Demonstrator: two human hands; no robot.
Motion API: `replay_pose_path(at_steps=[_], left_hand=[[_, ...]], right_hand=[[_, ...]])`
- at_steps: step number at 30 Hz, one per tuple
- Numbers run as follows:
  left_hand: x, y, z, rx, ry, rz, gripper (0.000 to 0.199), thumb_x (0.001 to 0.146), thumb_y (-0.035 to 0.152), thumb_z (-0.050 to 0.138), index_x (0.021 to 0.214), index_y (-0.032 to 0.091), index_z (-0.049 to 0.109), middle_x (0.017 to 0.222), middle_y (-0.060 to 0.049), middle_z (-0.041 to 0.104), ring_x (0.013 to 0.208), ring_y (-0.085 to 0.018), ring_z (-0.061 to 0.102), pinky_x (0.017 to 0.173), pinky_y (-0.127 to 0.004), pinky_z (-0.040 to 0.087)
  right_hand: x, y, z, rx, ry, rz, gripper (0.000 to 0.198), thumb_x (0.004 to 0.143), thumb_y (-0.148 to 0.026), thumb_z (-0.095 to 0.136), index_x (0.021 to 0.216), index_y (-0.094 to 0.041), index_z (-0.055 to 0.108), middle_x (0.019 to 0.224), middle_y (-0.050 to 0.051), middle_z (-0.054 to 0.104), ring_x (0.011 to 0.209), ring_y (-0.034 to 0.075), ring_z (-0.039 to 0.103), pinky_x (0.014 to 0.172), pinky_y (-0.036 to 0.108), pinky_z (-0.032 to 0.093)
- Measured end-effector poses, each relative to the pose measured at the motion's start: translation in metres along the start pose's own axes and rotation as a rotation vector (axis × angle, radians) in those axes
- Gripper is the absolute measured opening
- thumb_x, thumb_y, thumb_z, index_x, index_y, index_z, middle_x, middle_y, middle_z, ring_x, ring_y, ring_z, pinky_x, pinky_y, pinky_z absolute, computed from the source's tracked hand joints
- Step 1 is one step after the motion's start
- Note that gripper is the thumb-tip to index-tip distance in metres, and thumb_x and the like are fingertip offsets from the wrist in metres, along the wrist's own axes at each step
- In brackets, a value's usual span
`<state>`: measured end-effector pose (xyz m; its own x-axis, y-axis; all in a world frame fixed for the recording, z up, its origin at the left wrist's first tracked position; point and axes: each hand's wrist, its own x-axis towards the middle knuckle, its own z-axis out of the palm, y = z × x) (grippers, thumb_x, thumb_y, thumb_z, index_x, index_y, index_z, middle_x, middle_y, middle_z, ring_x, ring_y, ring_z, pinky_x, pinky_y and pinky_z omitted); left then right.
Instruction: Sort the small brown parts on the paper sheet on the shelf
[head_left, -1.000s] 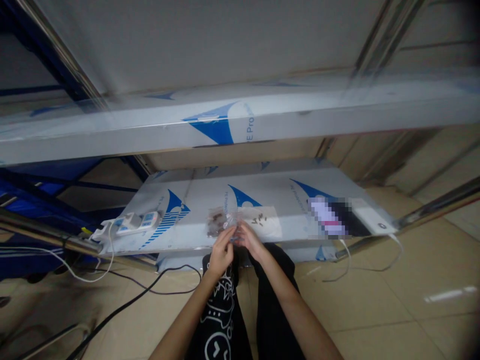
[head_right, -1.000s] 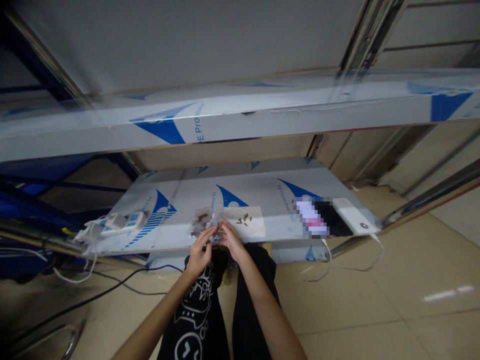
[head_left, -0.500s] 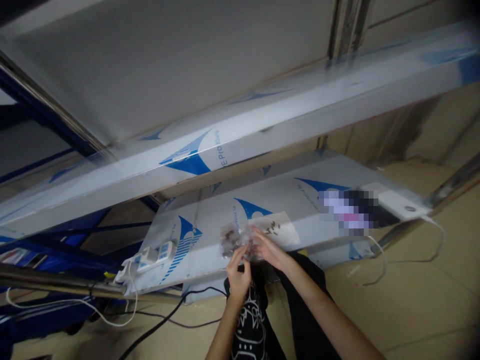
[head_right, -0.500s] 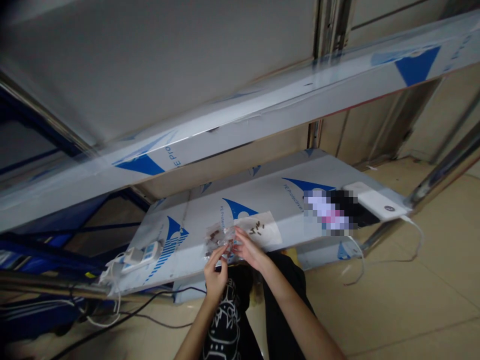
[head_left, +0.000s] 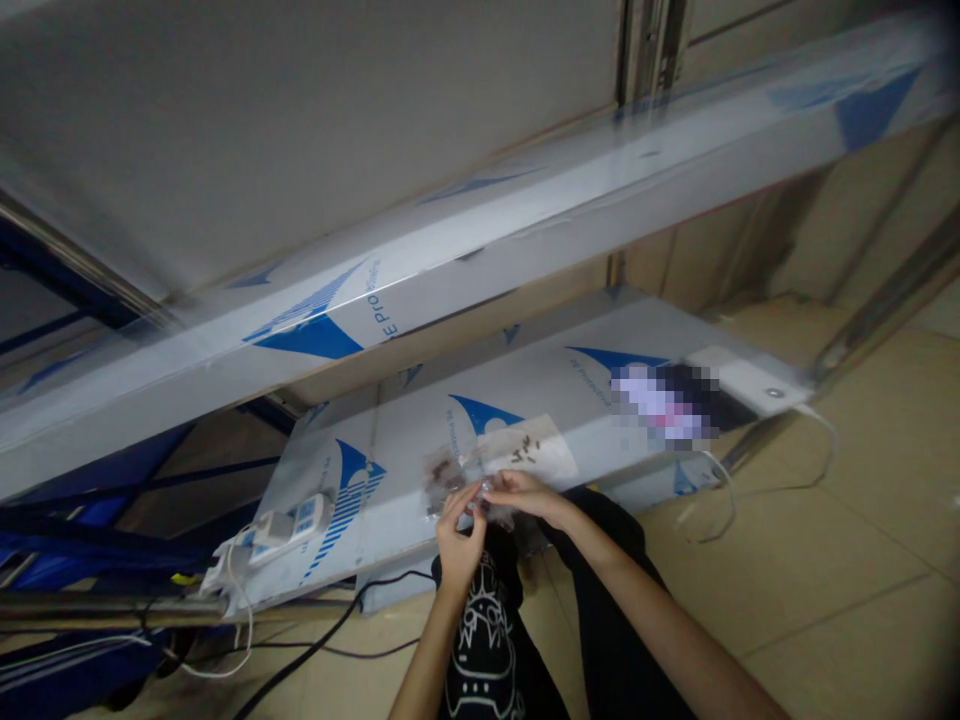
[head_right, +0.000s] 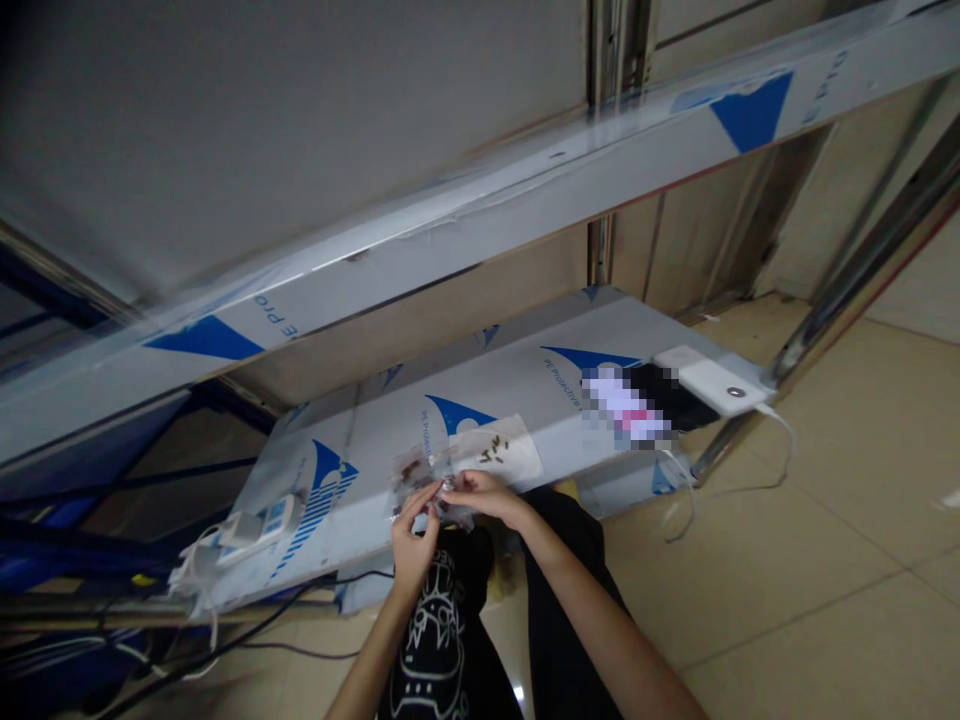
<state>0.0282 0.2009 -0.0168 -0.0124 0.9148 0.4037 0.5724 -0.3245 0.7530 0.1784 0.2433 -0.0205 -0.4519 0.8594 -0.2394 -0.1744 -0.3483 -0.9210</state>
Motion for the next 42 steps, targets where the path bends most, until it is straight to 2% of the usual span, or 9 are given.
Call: replay_pose_path(at_steps=[4,7,10,13,20,24,28,36,42], left_hand=[[0.004,-0.002,-0.002,0.035,-0.097,-0.027,0.031,0.076,0.017,0.047,0.102,0.021,0.063,0.105,-0.007,0.064,0.1,-0.02,0.055,0.087,-0.04,0.044],[0.006,-0.007,-0.002,0.098,-0.135,-0.001,0.03,0.076,0.019,0.048,0.103,0.021,0.061,0.107,-0.006,0.062,0.102,-0.02,0.053,0.09,-0.04,0.041],[0.008,-0.016,-0.002,0.229,0.0,-0.025,0.025,0.077,0.022,0.048,0.098,0.018,0.062,0.106,-0.008,0.061,0.103,-0.021,0.052,0.091,-0.041,0.039],[0.01,-0.026,-0.001,0.449,0.102,-0.112,0.028,0.077,0.023,0.048,0.101,0.018,0.06,0.113,-0.009,0.057,0.109,-0.024,0.048,0.09,-0.044,0.037],[0.029,-0.053,0.001,0.816,-0.039,-0.168,0.04,0.074,0.023,0.05,0.113,0.016,0.054,0.128,-0.011,0.046,0.125,-0.03,0.03,0.095,-0.045,0.03],[0.035,-0.064,0.0,0.837,-0.124,-0.216,0.045,0.071,0.026,0.052,0.116,0.019,0.053,0.123,-0.011,0.051,0.119,-0.03,0.038,0.094,-0.045,0.03],[0.036,-0.063,-0.002,0.814,-0.17,-0.221,0.039,0.074,0.022,0.047,0.112,0.02,0.056,0.115,-0.009,0.058,0.105,-0.024,0.051,0.091,-0.043,0.031],[0.033,-0.053,-0.005,0.862,-0.005,-0.129,0.032,0.08,0.019,0.039,0.104,0.018,0.061,0.105,-0.009,0.062,0.098,-0.022,0.054,0.09,-0.039,0.031],[0.028,-0.051,-0.001,0.904,-0.246,-0.091,0.033,0.076,0.02,0.044,0.105,0.02,0.06,0.115,-0.008,0.057,0.105,-0.025,0.046,0.081,-0.037,0.037]], right_hand=[[-0.001,0.007,-0.011,0.006,-0.053,0.041,0.03,0.06,-0.036,0.071,0.074,-0.016,0.053,0.068,-0.003,0.057,0.065,0.01,0.056,0.062,0.022,0.046],[-0.004,0.007,-0.017,0.026,-0.087,0.089,0.031,0.064,-0.039,0.068,0.08,-0.018,0.052,0.067,-0.002,0.058,0.058,0.01,0.057,0.048,0.019,0.043],[-0.007,0.003,-0.023,-0.085,0.028,0.105,0.03,0.068,-0.038,0.064,0.086,-0.018,0.052,0.056,-0.003,0.056,0.045,0.008,0.051,0.034,0.014,0.03],[-0.01,0.0,-0.029,-0.183,0.156,0.152,0.032,0.072,-0.036,0.061,0.096,-0.018,0.052,0.049,-0.004,0.054,0.034,0.005,0.04,0.03,0.014,0.021],[-0.015,-0.001,-0.048,-0.146,0.294,0.145,0.032,0.072,-0.038,0.059,0.099,-0.021,0.053,0.056,-0.004,0.057,0.035,0.004,0.042,0.033,0.014,0.026],[-0.015,-0.002,-0.055,-0.123,0.317,0.108,0.026,0.072,-0.036,0.06,0.093,-0.021,0.055,0.062,-0.003,0.057,0.041,0.006,0.047,0.034,0.013,0.029],[-0.017,-0.008,-0.058,-0.112,0.354,0.116,0.026,0.073,-0.035,0.059,0.094,-0.021,0.055,0.064,-0.002,0.058,0.045,0.007,0.05,0.033,0.013,0.029],[-0.02,-0.013,-0.06,-0.146,0.372,0.101,0.025,0.073,-0.036,0.057,0.093,-0.021,0.056,0.063,-0.003,0.056,0.041,0.005,0.045,0.033,0.013,0.027],[-0.015,-0.011,-0.056,-0.169,0.425,0.052,0.028,0.071,-0.04,0.056,0.09,-0.02,0.059,0.066,-0.002,0.053,0.045,0.006,0.041,0.034,0.014,0.026]])
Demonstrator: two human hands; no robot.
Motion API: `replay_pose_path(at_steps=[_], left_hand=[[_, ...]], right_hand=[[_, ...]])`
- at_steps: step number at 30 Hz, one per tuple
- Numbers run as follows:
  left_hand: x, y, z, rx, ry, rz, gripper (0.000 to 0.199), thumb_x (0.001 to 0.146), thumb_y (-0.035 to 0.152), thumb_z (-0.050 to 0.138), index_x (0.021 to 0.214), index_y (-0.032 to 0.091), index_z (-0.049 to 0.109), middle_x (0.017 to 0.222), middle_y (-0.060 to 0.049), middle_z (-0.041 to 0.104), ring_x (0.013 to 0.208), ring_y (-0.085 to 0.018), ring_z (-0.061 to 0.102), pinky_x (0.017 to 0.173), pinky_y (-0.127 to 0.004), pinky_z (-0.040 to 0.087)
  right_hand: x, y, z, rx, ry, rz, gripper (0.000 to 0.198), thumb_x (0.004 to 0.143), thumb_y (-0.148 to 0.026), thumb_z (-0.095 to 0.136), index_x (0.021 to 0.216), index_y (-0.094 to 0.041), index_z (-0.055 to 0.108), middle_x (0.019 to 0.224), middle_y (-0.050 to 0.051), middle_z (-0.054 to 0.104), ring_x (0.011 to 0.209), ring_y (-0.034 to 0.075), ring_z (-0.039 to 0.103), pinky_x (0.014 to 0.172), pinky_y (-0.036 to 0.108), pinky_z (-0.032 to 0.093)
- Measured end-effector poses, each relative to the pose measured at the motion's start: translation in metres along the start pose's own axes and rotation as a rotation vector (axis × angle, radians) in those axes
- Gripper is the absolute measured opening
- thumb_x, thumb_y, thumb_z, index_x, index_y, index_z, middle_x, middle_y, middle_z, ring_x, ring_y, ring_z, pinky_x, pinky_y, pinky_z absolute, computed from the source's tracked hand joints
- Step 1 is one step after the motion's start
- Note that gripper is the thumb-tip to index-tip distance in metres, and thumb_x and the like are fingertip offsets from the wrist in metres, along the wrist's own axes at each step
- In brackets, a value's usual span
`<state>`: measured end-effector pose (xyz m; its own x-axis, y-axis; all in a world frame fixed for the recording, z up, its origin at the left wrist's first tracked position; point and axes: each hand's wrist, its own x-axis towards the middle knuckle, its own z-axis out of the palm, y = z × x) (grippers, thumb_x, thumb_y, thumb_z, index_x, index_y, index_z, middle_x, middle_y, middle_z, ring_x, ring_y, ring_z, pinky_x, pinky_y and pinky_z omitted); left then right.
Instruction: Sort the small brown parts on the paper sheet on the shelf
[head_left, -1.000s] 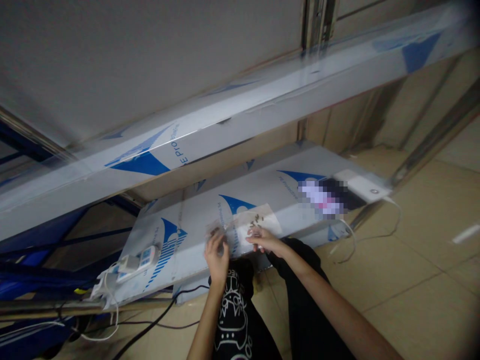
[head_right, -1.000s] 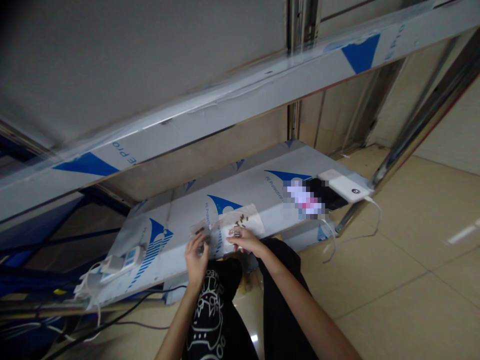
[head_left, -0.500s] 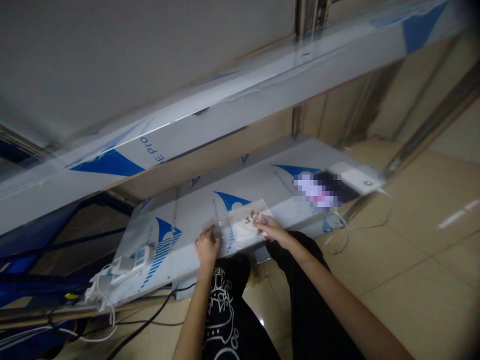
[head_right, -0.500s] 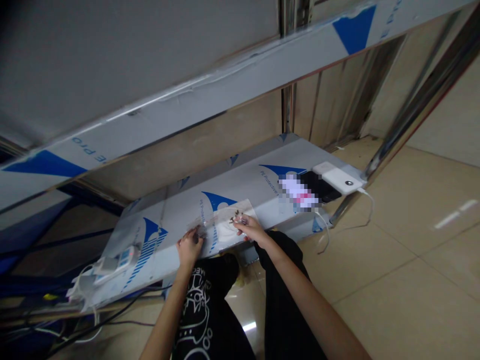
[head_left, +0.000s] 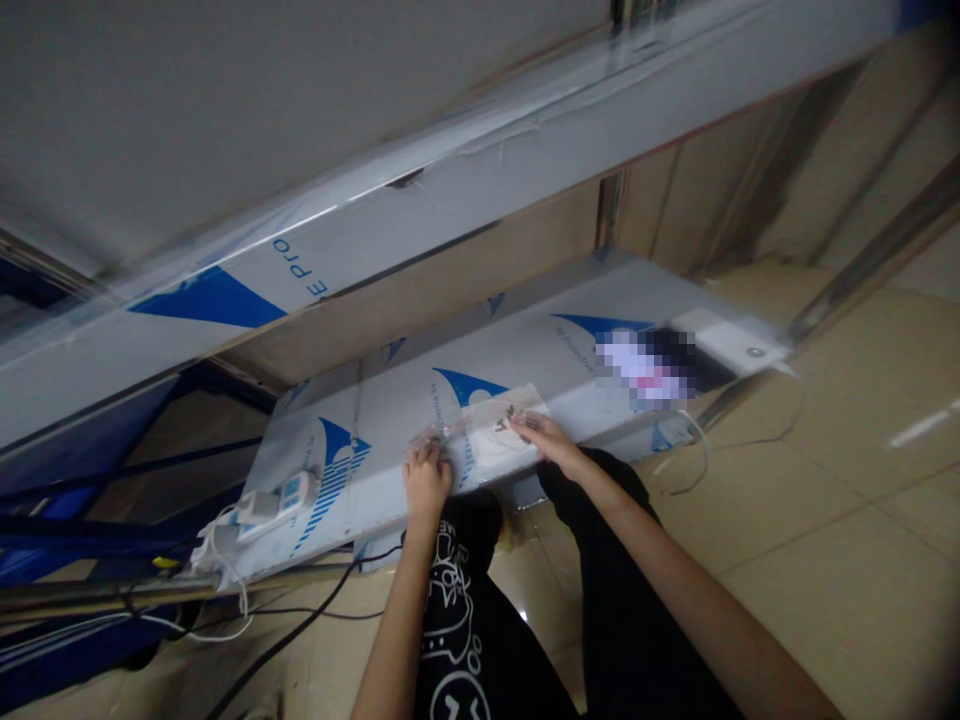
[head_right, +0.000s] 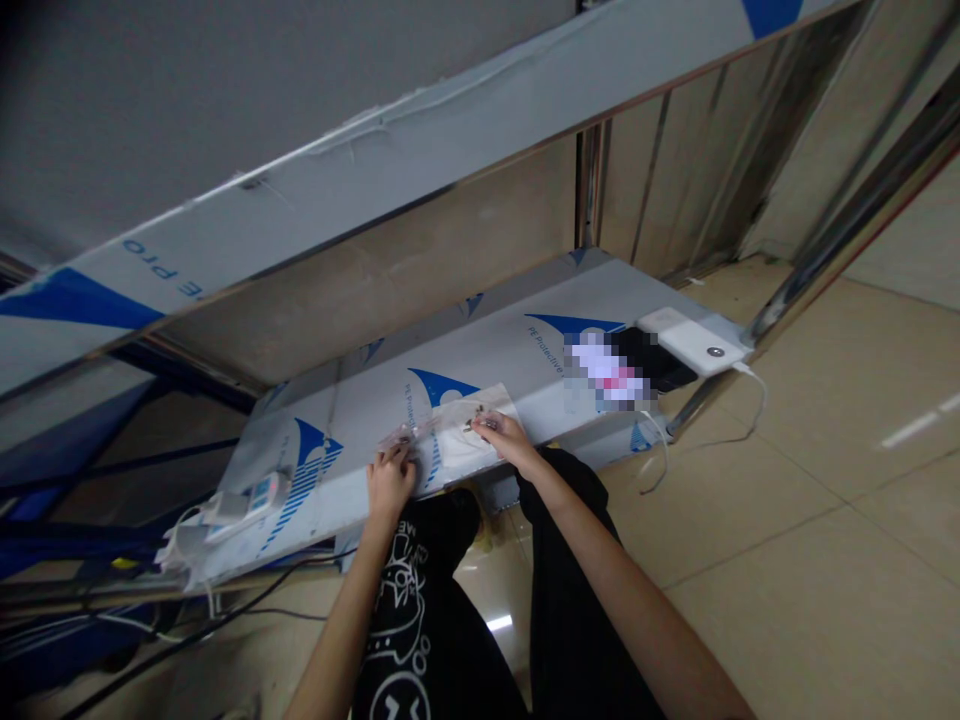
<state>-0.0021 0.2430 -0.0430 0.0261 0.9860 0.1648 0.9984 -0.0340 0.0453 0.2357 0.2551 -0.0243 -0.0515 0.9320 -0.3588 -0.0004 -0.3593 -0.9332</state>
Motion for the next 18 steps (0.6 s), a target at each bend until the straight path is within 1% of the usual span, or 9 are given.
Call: replay_pose_path(at_steps=[4,9,12,15,18], left_hand=[[0.0,0.0,0.001,0.006,-0.005,0.005,0.036,0.077,0.029,0.046,0.11,0.019,0.057,0.118,-0.009,0.055,0.109,-0.027,0.042,0.085,-0.042,0.035],[0.0,-0.003,0.004,-0.003,-0.021,-0.013,0.036,0.079,0.028,0.044,0.111,0.019,0.056,0.119,-0.009,0.055,0.11,-0.026,0.042,0.086,-0.041,0.035],[0.0,-0.004,0.006,-0.016,-0.011,-0.037,0.035,0.077,0.026,0.045,0.11,0.019,0.057,0.115,-0.009,0.058,0.107,-0.027,0.046,0.085,-0.042,0.035],[0.001,-0.006,0.005,-0.066,0.03,-0.087,0.034,0.078,0.022,0.043,0.108,0.019,0.058,0.109,-0.009,0.061,0.1,-0.026,0.052,0.084,-0.041,0.035],[0.002,-0.011,0.001,-0.15,0.118,-0.162,0.033,0.08,0.019,0.038,0.105,0.018,0.06,0.102,-0.009,0.064,0.094,-0.023,0.056,0.083,-0.039,0.036]], right_hand=[[-0.001,-0.003,0.006,0.031,-0.01,0.001,0.03,0.069,-0.04,0.057,0.092,-0.02,0.06,0.072,0.0,0.056,0.055,0.008,0.047,0.036,0.013,0.025],[-0.004,-0.007,0.01,0.065,-0.038,0.011,0.031,0.068,-0.04,0.059,0.092,-0.02,0.059,0.073,0.0,0.056,0.056,0.009,0.048,0.037,0.013,0.024],[-0.006,-0.009,0.01,0.054,-0.032,0.006,0.031,0.068,-0.04,0.058,0.091,-0.02,0.06,0.071,0.0,0.055,0.055,0.009,0.048,0.037,0.014,0.025],[-0.007,-0.011,0.008,0.041,-0.012,0.005,0.031,0.068,-0.041,0.058,0.09,-0.02,0.06,0.069,-0.001,0.055,0.055,0.009,0.048,0.039,0.015,0.028],[-0.007,-0.012,0.006,0.025,-0.001,0.016,0.032,0.069,-0.043,0.057,0.09,-0.02,0.059,0.069,-0.001,0.056,0.057,0.01,0.05,0.041,0.016,0.029]])
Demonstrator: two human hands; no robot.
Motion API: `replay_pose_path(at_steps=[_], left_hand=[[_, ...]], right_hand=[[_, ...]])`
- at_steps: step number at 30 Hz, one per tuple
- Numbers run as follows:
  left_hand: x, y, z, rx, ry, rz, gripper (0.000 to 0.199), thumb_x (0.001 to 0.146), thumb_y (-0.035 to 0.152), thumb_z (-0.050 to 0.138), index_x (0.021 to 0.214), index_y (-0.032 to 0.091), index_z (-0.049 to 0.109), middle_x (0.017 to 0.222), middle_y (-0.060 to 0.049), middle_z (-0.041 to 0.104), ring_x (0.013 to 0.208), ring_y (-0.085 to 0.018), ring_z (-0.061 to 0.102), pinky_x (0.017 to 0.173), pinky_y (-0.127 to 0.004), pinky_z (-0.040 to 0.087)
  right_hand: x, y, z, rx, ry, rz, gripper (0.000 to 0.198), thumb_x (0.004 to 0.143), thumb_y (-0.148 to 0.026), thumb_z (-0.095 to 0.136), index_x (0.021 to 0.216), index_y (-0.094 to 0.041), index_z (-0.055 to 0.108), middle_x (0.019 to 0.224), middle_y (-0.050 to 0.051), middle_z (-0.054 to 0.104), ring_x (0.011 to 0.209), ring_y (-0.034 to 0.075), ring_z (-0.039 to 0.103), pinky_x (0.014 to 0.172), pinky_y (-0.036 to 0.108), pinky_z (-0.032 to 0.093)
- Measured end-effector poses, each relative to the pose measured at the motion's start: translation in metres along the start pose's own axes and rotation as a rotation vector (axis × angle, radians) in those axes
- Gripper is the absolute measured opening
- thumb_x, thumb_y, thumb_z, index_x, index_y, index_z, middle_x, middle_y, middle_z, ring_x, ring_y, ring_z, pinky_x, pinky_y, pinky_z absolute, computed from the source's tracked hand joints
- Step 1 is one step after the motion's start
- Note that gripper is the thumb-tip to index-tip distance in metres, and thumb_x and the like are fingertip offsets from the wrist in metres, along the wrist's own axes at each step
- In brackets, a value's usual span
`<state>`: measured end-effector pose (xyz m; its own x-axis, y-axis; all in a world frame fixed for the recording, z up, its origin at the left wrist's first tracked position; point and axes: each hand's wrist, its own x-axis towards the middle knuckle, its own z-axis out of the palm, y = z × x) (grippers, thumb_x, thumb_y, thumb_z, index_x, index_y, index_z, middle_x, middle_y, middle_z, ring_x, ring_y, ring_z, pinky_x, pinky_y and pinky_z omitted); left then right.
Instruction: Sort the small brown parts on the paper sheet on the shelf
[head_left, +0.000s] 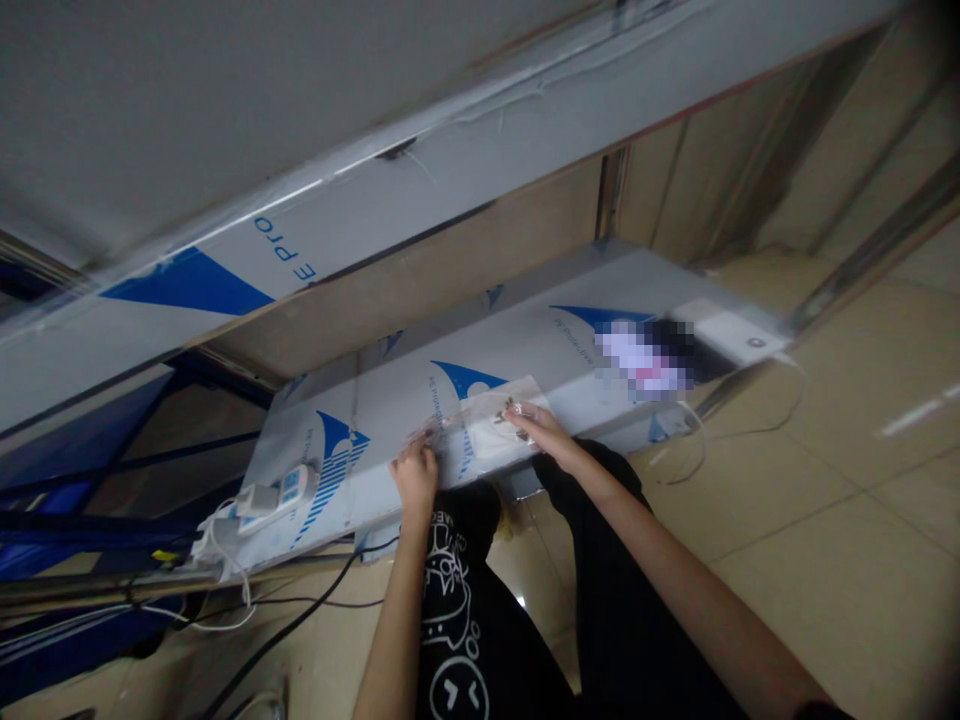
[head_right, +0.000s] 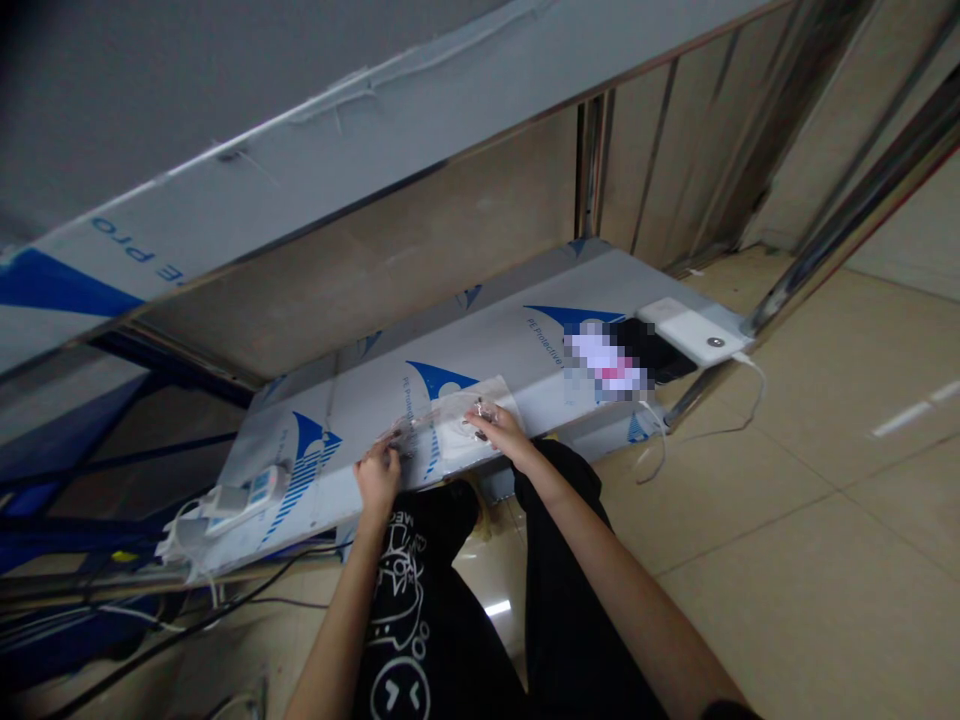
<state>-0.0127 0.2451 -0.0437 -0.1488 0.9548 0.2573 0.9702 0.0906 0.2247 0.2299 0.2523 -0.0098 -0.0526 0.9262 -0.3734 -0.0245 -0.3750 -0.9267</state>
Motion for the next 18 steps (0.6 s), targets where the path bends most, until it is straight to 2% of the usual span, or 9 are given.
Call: replay_pose_path(at_steps=[3,5,8,11,15,18], left_hand=[[-0.002,-0.005,-0.006,-0.051,0.11,-0.028,0.032,0.081,0.019,0.037,0.103,0.016,0.06,0.099,-0.009,0.065,0.093,-0.022,0.057,0.085,-0.038,0.035],[-0.005,-0.007,-0.009,-0.031,0.124,0.002,0.032,0.081,0.019,0.037,0.105,0.017,0.059,0.103,-0.009,0.063,0.095,-0.022,0.055,0.087,-0.039,0.033],[-0.011,-0.009,-0.011,0.041,-0.009,0.083,0.032,0.08,0.018,0.04,0.106,0.021,0.059,0.111,-0.007,0.06,0.099,-0.022,0.052,0.085,-0.039,0.034],[-0.015,-0.008,-0.012,0.087,-0.134,0.134,0.029,0.079,0.025,0.045,0.104,0.024,0.06,0.115,-0.005,0.058,0.101,-0.023,0.049,0.083,-0.038,0.036],[-0.014,-0.005,-0.014,0.119,-0.155,0.138,0.036,0.076,0.04,0.051,0.109,0.025,0.057,0.117,-0.006,0.055,0.103,-0.024,0.048,0.083,-0.038,0.037],[-0.012,-0.005,-0.015,0.128,-0.155,0.138,0.037,0.076,0.038,0.05,0.11,0.025,0.057,0.115,-0.007,0.056,0.1,-0.024,0.05,0.082,-0.038,0.038]], right_hand=[[0.0,-0.001,-0.001,0.011,0.017,0.011,0.032,0.068,-0.044,0.057,0.089,-0.019,0.059,0.07,0.0,0.057,0.058,0.01,0.051,0.042,0.016,0.03],[-0.001,-0.002,-0.001,0.032,0.03,0.009,0.032,0.067,-0.044,0.058,0.087,-0.019,0.059,0.071,0.0,0.058,0.058,0.011,0.051,0.043,0.017,0.031],[-0.004,-0.005,-0.001,0.059,0.032,0.006,0.031,0.066,-0.044,0.059,0.084,-0.018,0.059,0.072,0.0,0.058,0.059,0.011,0.051,0.045,0.018,0.033],[-0.007,-0.009,0.001,0.07,0.02,0.013,0.031,0.065,-0.044,0.059,0.081,-0.018,0.059,0.07,0.0,0.058,0.058,0.01,0.05,0.047,0.018,0.034],[-0.007,-0.01,0.004,0.077,0.005,0.018,0.029,0.065,-0.042,0.06,0.082,-0.018,0.059,0.071,-0.001,0.058,0.059,0.01,0.052,0.046,0.018,0.033],[-0.005,-0.008,0.007,0.068,0.002,0.017,0.029,0.066,-0.041,0.059,0.084,-0.018,0.059,0.069,-0.001,0.057,0.058,0.01,0.053,0.043,0.017,0.031]])
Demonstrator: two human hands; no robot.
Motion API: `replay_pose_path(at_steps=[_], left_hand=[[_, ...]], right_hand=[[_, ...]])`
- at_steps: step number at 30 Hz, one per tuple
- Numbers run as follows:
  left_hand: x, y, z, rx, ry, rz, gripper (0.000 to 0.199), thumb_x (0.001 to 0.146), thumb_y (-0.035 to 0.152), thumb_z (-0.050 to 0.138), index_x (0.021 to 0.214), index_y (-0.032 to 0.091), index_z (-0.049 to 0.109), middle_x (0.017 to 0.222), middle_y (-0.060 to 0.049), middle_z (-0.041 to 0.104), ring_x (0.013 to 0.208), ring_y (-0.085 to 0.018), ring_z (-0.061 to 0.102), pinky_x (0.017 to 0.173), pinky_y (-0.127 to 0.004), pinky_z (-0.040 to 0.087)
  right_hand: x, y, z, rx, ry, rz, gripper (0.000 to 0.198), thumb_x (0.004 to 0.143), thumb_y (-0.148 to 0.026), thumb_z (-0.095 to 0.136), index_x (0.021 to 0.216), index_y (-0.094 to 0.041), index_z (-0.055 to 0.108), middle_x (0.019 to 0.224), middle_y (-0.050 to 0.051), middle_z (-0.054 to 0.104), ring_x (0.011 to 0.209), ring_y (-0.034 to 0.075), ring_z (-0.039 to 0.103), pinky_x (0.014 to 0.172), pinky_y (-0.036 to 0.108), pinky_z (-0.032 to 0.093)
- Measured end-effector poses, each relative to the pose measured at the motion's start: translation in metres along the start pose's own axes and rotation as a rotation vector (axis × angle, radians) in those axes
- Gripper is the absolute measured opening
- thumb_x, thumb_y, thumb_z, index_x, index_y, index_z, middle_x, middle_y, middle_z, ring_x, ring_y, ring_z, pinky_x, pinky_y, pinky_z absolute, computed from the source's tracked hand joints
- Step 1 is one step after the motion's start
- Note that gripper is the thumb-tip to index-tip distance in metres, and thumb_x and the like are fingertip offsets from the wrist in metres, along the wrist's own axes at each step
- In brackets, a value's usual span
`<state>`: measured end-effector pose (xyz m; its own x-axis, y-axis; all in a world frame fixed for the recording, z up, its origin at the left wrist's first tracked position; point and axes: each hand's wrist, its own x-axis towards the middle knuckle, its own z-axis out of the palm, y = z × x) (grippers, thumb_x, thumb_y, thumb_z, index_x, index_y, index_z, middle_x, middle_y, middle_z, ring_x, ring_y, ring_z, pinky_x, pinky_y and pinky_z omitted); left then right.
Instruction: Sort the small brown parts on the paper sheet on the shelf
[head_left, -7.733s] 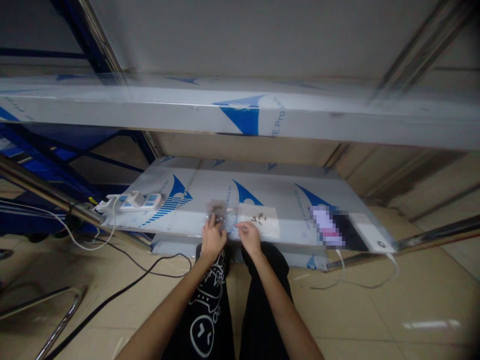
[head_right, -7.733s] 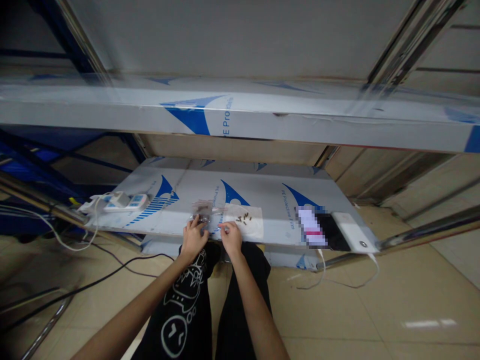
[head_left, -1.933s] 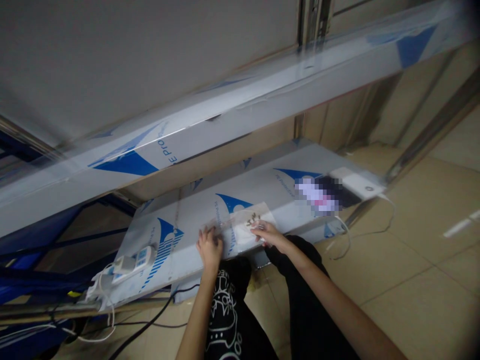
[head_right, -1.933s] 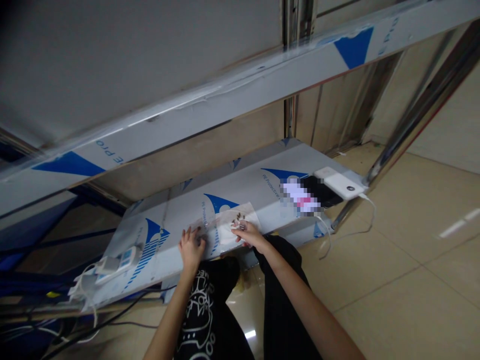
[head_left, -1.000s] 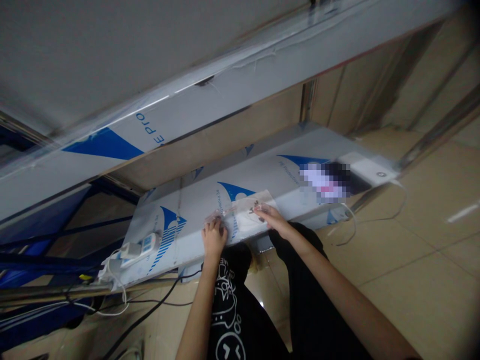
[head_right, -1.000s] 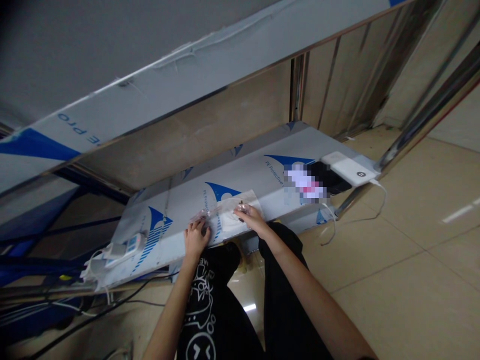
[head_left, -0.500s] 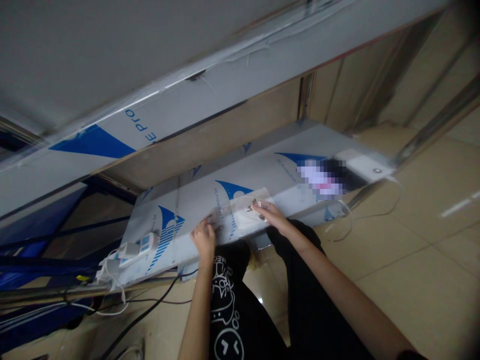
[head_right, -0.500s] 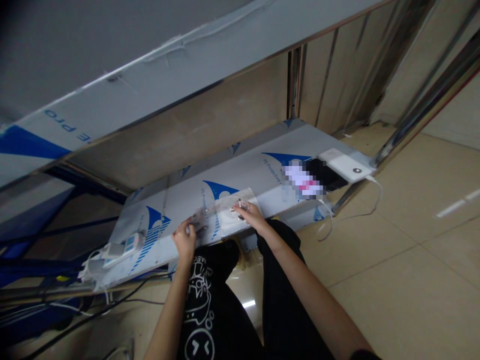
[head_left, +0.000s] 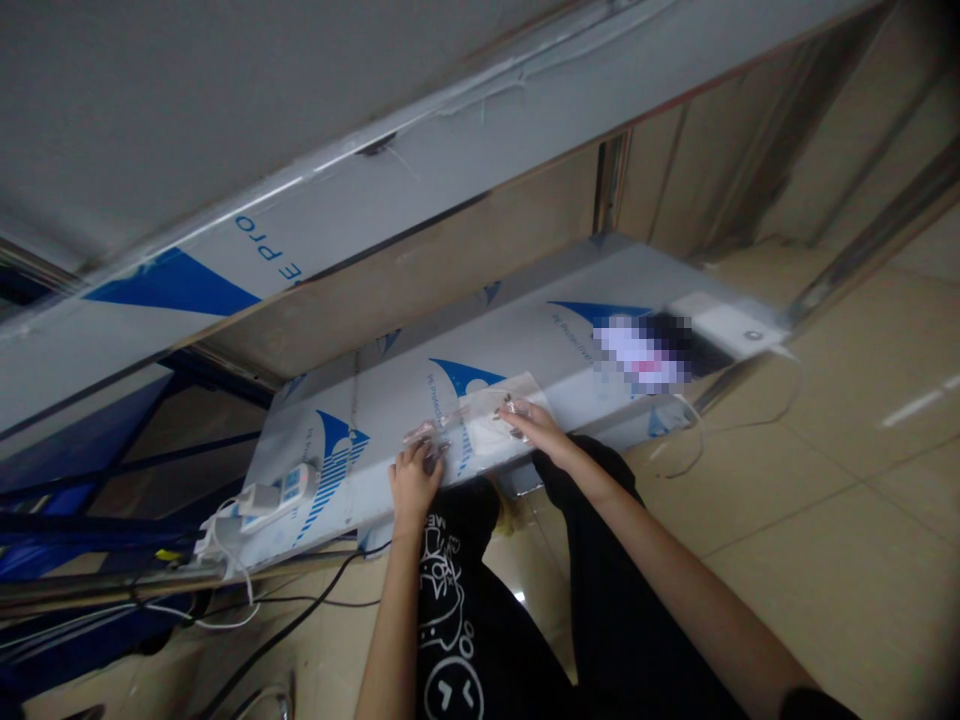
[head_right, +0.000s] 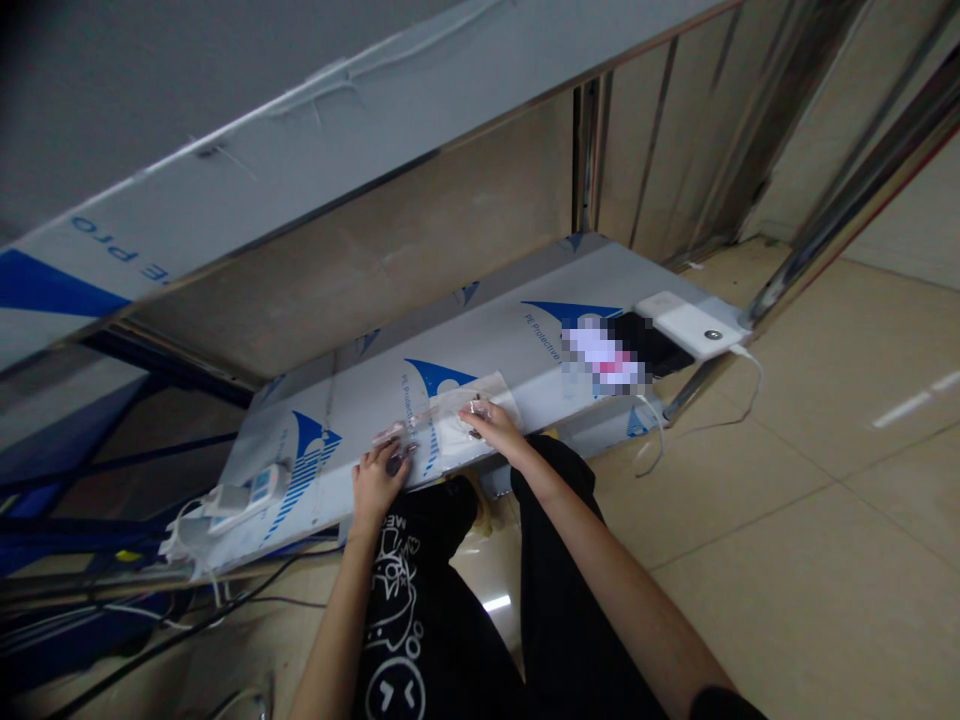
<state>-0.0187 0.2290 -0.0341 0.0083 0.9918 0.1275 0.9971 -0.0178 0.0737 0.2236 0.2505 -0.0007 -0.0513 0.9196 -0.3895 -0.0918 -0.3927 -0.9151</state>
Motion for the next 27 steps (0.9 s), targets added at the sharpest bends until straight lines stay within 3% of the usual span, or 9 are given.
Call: replay_pose_path(at_steps=[6,11,14,21,27], left_hand=[[0.004,-0.011,0.007,-0.169,0.069,-0.003,0.034,0.079,0.027,0.044,0.11,0.021,0.057,0.111,-0.005,0.061,0.096,-0.021,0.056,0.084,-0.034,0.044],[0.001,-0.026,0.01,-0.354,0.219,-0.017,0.034,0.083,0.022,0.036,0.11,0.017,0.055,0.11,-0.007,0.061,0.104,-0.018,0.054,0.091,-0.032,0.042],[-0.005,-0.033,0.005,-0.394,0.29,0.043,0.034,0.082,0.017,0.034,0.109,0.017,0.055,0.112,-0.007,0.058,0.107,-0.017,0.052,0.093,-0.032,0.04],[-0.016,-0.048,0.001,-0.334,0.208,0.089,0.04,0.074,0.007,0.034,0.101,0.022,0.059,0.111,-0.004,0.059,0.107,-0.017,0.051,0.093,-0.035,0.04],[-0.018,-0.058,0.004,-0.352,0.187,0.109,0.027,0.075,0.018,0.044,0.096,0.019,0.061,0.107,-0.006,0.059,0.106,-0.018,0.051,0.094,-0.033,0.039]], right_hand=[[0.002,0.003,0.004,0.003,-0.019,-0.033,0.028,0.066,-0.04,0.058,0.082,-0.017,0.059,0.071,0.0,0.058,0.059,0.01,0.053,0.045,0.017,0.034],[0.002,0.004,0.005,-0.013,-0.014,-0.012,0.025,0.067,-0.037,0.058,0.082,-0.018,0.061,0.07,-0.001,0.059,0.058,0.01,0.053,0.045,0.017,0.035],[0.001,0.003,0.005,-0.018,-0.006,0.002,0.024,0.067,-0.037,0.059,0.082,-0.018,0.061,0.072,0.0,0.06,0.059,0.011,0.054,0.046,0.018,0.036],[0.001,0.005,0.006,-0.054,-0.016,-0.006,0.027,0.069,-0.039,0.058,0.086,-0.018,0.061,0.069,0.0,0.059,0.06,0.011,0.053,0.045,0.017,0.034],[0.007,0.011,0.009,-0.088,-0.013,0.0,0.027,0.069,-0.039,0.058,0.086,-0.018,0.06,0.069,0.001,0.059,0.06,0.012,0.054,0.045,0.018,0.035]])
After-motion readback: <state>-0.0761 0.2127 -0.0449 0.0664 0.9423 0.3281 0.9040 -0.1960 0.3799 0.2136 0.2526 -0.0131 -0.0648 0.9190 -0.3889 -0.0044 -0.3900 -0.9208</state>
